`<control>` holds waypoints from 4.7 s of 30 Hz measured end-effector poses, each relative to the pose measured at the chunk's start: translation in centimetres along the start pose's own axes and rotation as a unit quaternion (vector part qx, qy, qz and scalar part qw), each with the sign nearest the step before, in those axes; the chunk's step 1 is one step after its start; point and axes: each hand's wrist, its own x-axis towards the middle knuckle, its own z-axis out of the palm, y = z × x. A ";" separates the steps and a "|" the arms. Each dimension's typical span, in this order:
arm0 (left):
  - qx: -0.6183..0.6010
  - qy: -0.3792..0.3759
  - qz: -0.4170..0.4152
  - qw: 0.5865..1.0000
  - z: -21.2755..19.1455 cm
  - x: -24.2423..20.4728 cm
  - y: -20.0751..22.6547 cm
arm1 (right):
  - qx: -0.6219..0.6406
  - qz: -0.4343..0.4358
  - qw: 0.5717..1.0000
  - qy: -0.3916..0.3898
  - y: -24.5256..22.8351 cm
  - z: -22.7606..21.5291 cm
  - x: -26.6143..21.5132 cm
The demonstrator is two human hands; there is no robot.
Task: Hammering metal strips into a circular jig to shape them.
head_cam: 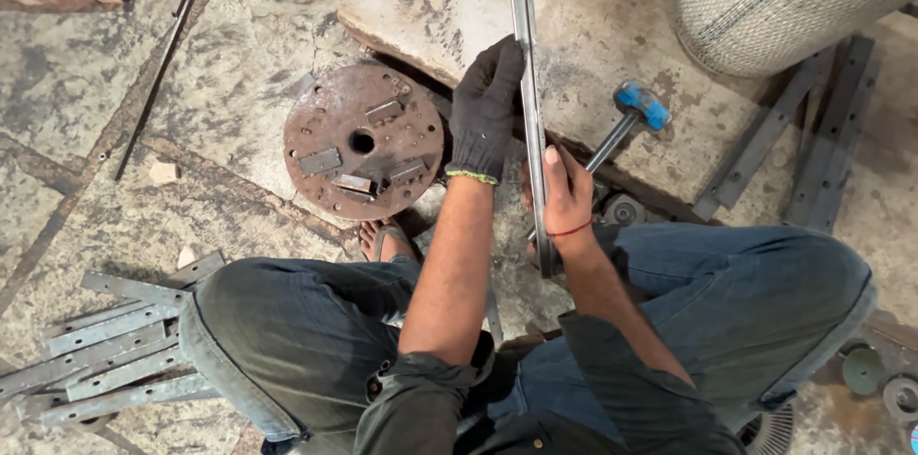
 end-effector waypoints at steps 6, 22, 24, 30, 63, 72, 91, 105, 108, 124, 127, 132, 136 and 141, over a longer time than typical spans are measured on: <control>-0.020 -0.002 -0.011 1.000 -0.3 0.7 -1.5 | -0.015 0.019 1.000 0.012 0.1 -0.1 0.1; -0.032 0.013 -0.037 0.999 -1.0 1.1 -2.3 | 0.031 0.047 0.998 -0.013 0.6 -0.2 0.1; -0.020 0.027 -0.026 0.999 -1.4 1.5 -2.9 | 0.061 0.078 0.995 -0.006 0.8 -0.2 0.2; -0.022 0.029 -0.017 0.999 -2.4 1.8 -3.4 | 0.043 0.110 0.990 -0.080 -0.1 -0.6 0.6; -0.028 0.012 -0.052 0.998 -2.1 1.7 -3.7 | -0.019 0.116 0.993 -0.029 1.0 -1.0 0.7; -0.004 0.009 -0.025 1.000 -2.3 1.6 -3.9 | -0.004 0.143 0.990 -0.009 1.1 -0.5 0.8; 0.418 0.131 -0.096 0.894 -7.2 -1.2 -13.9 | -0.415 -0.103 0.892 0.145 11.8 -0.3 0.4; 0.525 0.217 -0.139 0.811 -12.0 -8.6 -24.9 | -0.515 0.043 0.836 0.185 22.7 -3.8 9.8; 0.310 -0.126 -0.168 0.927 -13.6 -6.7 -30.6 | -0.516 0.014 0.841 0.162 25.6 -5.8 13.4; 0.358 -0.046 -0.287 0.888 -8.5 4.3 -26.4 | -0.535 0.158 0.761 0.331 17.9 -13.1 8.9; 0.377 -0.066 -0.301 0.873 -8.5 4.6 -27.0 | -0.456 0.229 0.782 0.359 16.0 -12.7 7.8; 0.229 -0.032 -0.371 0.900 -7.7 5.5 -24.9 | -0.177 0.278 0.895 0.300 10.6 -6.3 9.0; 0.241 -0.061 -0.347 0.904 -8.1 5.2 -24.9 | -0.119 0.219 0.943 0.220 9.1 -2.9 11.7; 0.199 -0.014 -0.378 0.904 -7.5 5.0 -24.2 | -0.094 0.162 0.975 0.122 13.1 -2.6 16.9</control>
